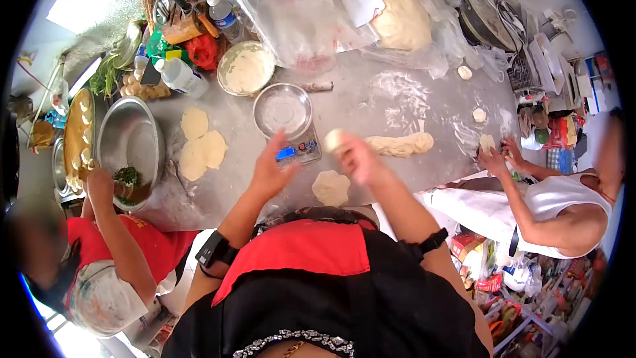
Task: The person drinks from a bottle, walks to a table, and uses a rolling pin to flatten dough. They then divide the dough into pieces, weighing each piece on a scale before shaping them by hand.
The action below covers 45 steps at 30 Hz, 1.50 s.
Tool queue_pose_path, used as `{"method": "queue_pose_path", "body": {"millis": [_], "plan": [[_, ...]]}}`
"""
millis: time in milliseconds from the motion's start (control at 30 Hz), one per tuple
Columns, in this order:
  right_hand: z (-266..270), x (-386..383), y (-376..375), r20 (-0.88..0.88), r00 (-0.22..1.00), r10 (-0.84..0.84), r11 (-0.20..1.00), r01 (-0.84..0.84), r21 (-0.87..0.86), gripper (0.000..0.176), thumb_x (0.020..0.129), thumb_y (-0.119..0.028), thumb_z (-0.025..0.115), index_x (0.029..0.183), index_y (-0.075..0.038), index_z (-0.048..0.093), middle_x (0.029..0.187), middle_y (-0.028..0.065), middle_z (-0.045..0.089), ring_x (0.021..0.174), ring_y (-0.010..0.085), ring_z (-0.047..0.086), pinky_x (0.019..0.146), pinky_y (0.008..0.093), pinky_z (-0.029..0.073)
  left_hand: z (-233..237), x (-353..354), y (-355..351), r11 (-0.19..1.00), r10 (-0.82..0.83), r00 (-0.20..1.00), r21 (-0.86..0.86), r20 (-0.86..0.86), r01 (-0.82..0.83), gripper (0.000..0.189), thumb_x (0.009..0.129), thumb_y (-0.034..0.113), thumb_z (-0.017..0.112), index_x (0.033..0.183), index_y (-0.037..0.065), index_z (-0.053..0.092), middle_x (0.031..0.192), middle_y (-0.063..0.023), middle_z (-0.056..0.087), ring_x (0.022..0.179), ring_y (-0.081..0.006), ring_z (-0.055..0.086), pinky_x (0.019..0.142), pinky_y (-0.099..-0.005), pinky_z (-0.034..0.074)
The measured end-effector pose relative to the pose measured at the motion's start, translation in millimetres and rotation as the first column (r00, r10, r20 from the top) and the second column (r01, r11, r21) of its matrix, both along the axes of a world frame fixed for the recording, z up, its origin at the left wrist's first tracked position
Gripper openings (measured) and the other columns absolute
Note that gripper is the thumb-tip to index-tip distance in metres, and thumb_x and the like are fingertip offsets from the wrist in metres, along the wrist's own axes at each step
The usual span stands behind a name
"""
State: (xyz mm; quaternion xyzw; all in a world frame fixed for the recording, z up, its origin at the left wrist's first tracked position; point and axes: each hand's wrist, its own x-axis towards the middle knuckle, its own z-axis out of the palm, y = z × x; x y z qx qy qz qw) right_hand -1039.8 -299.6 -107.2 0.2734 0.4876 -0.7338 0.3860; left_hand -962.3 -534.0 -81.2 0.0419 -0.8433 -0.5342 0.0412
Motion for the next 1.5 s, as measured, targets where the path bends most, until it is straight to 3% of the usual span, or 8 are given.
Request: {"method": "queue_pose_path", "body": {"millis": [100,300,567,767,967,1167,1333,1500], "plan": [[18.7,-51.3,86.9,-0.115,0.755,-0.646,0.763,0.639,-0.097,0.025,0.088,-0.043,0.06,0.077,-0.02,0.058,0.054,-0.0077,0.044,0.045,0.002,0.038,0.037,0.0143,0.026,-34.3,25.0,-28.0,0.989,0.148,0.985,-0.028,0.086,-0.146,0.051,0.08,0.014,0.069,0.126,0.003,0.052,0.111,-0.0161,0.062,0.104,-0.0277,0.06,0.09,-0.0356,0.047],[-31.7,-41.3,207.1,-0.416,0.641,-0.645,0.698,0.715,0.018,0.019,0.088,-0.03,0.059,0.078,-0.014,0.057,0.063,-0.0018,0.051,0.054,0.0084,0.048,0.045,0.0211,0.038,-48.8,58.6,-27.4,0.997,0.081,0.972,-0.007,0.22,-0.082,0.039,0.082,0.013,0.067,0.118,0.002,0.058,0.108,-0.0156,0.063,0.1,-0.0251,0.062,0.087,-0.0344,0.048],[-47.8,51.3,63.8,-0.098,0.995,-0.007,0.952,0.036,0.303,0.013,0.082,-0.018,0.063,0.087,-0.006,0.063,0.072,0.0034,0.06,0.058,0.013,0.054,0.051,0.0262,0.044,-51.9,67.0,-6.4,0.999,-0.044,0.972,0.031,0.232,0.038,0.04,0.083,0.019,0.066,0.118,0.002,0.057,0.109,-0.0161,0.063,0.099,-0.0265,0.062,0.085,-0.0347,0.049],[-89.5,82.3,27.7,-0.124,0.66,0.741,0.444,-0.344,0.827,0.021,0.069,-0.017,0.075,0.08,-0.003,0.063,0.075,0.0054,0.065,0.065,0.0135,0.06,0.059,0.0278,0.048,-76.8,73.9,2.2,0.996,-0.08,0.924,0.006,0.375,0.083,0.041,0.082,0.021,0.066,0.117,0.002,0.059,0.108,-0.0176,0.063,0.096,-0.0271,0.063,0.084,-0.0354,0.049],[-66.2,86.4,-1.3,-0.301,0.745,0.595,0.763,-0.408,0.501,0.017,0.069,-0.014,0.074,0.073,-0.006,0.06,0.068,0.0004,0.06,0.059,0.01,0.055,0.052,0.0245,0.043,-121.3,71.2,23.1,0.965,-0.16,0.789,0.262,0.594,-0.001,0.045,0.09,0.033,0.058,0.123,0.002,0.056,0.111,-0.0147,0.064,0.099,-0.0265,0.062,0.086,-0.0364,0.049],[33.6,71.9,-23.0,-0.18,0.912,0.37,0.855,-0.409,-0.318,0.012,0.077,-0.011,0.068,0.079,-0.011,0.056,0.067,-0.0025,0.054,0.057,0.0068,0.048,0.049,0.0214,0.032,-92.7,53.7,28.7,0.387,-0.344,0.656,0.738,0.671,-0.552,0.074,0.093,0.062,0.031,0.133,0.002,0.046,0.122,-0.0146,0.058,0.109,-0.0295,0.058,0.092,-0.0423,0.047],[31.6,64.7,-21.3,-0.305,0.86,0.41,0.91,-0.409,0.068,0.014,0.077,-0.012,0.069,0.08,-0.007,0.057,0.07,-0.0004,0.056,0.06,0.0075,0.049,0.053,0.0224,0.037,-39.9,47.1,26.5,-0.238,-0.486,0.851,0.907,0.199,-0.348,0.089,0.087,0.074,0.025,0.136,0.001,0.042,0.132,-0.0152,0.052,0.118,-0.0319,0.053,0.098,-0.0488,0.043],[18.8,72.7,-20.2,-0.426,0.786,0.447,0.887,-0.327,0.327,0.014,0.078,-0.011,0.068,0.084,-0.004,0.058,0.073,0.0004,0.056,0.063,0.0075,0.049,0.055,0.023,0.039,-47.8,58.4,27.3,-0.026,-0.476,0.811,0.917,0.339,-0.398,0.048,0.094,0.036,0.05,0.13,0.005,0.048,0.126,-0.014,0.055,0.116,-0.0307,0.054,0.1,-0.0469,0.043]]}}
